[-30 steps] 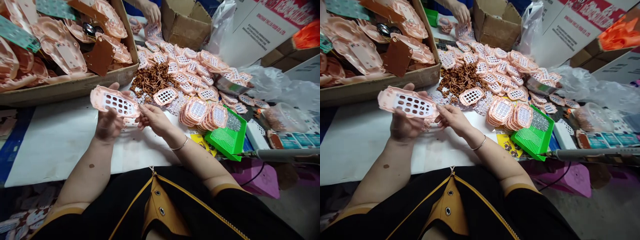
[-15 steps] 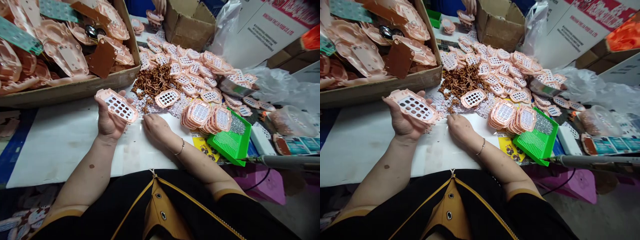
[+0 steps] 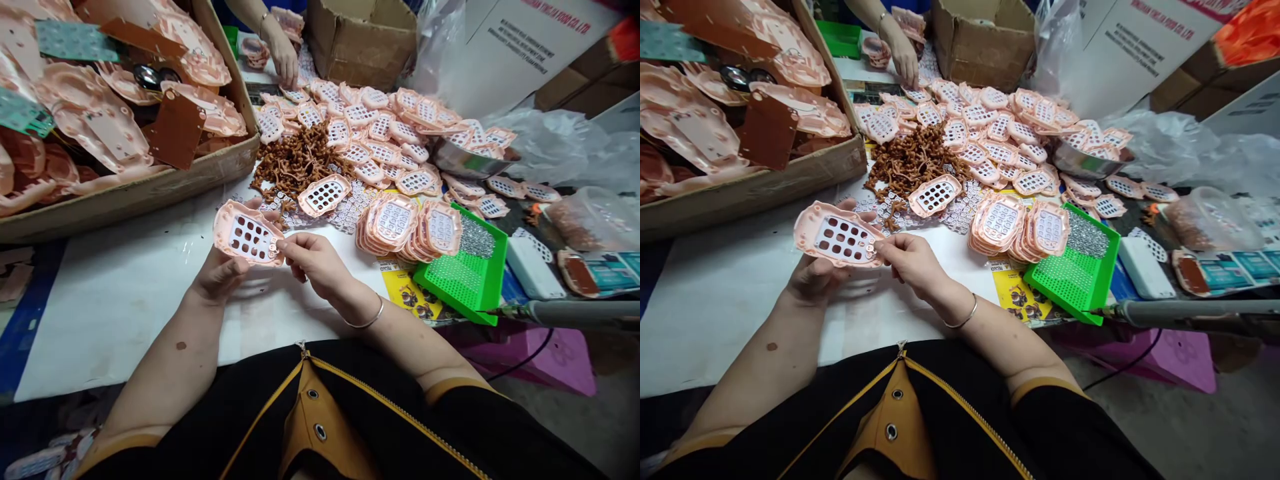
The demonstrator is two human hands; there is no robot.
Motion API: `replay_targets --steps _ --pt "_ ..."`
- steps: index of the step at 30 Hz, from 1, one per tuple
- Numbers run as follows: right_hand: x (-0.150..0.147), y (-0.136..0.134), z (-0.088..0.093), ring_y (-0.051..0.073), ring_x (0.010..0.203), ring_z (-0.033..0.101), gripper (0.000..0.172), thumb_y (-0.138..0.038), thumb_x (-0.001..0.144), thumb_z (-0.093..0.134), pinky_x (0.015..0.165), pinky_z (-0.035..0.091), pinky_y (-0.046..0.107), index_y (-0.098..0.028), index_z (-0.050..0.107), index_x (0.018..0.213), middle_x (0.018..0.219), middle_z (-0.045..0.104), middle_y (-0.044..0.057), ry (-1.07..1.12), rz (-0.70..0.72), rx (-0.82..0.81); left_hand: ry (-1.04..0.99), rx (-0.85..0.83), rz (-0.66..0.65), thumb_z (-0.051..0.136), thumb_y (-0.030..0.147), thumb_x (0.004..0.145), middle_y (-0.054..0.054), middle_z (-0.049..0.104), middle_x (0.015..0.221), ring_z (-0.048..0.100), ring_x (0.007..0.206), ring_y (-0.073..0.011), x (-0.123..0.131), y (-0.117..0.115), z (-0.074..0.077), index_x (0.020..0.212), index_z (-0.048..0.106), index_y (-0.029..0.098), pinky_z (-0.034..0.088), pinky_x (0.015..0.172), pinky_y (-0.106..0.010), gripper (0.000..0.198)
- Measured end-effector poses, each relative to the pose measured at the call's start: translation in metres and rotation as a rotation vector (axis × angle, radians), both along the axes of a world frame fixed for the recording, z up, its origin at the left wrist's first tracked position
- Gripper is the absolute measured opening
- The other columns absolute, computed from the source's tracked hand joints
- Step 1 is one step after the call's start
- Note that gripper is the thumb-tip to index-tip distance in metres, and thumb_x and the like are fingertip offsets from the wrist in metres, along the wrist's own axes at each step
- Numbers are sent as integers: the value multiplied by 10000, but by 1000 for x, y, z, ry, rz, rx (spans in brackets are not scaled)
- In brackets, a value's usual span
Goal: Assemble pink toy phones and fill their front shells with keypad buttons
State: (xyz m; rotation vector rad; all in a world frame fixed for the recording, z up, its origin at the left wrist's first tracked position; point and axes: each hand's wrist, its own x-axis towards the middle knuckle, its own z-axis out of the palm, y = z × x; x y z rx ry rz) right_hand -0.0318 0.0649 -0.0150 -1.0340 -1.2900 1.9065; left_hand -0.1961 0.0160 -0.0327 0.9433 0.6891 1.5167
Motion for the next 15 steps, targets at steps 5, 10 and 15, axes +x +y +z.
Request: replay_targets --steps 5,10,15 --pt "-3 -3 -8 54 437 371 481 -623 651 809 380 270 217 -202 578 638 549 514 -68 -61 -80 103 18 46 -5 891 473 659 -136 590 1427 565 1289 -363 -1 2 -5 1402 553 248 505 1039 -445 847" --pt "-3 -4 -21 77 529 414 422 -556 739 762 485 334 220 -214 517 709 601 504 -67 -138 -136 257 -13 61 -36 905 467 622 -117 628 1378 565 1308 -342 -1 7 -13 1404 533 274 477 1084 -464 887" --pt "5 -6 -24 138 752 573 134 -321 915 622 674 490 283 -195 636 956 831 610 22 -269 -208 965 -64 64 -43 889 491 657 -104 624 1384 569 1312 -322 1 9 -15 1369 563 273 471 1100 -440 813"
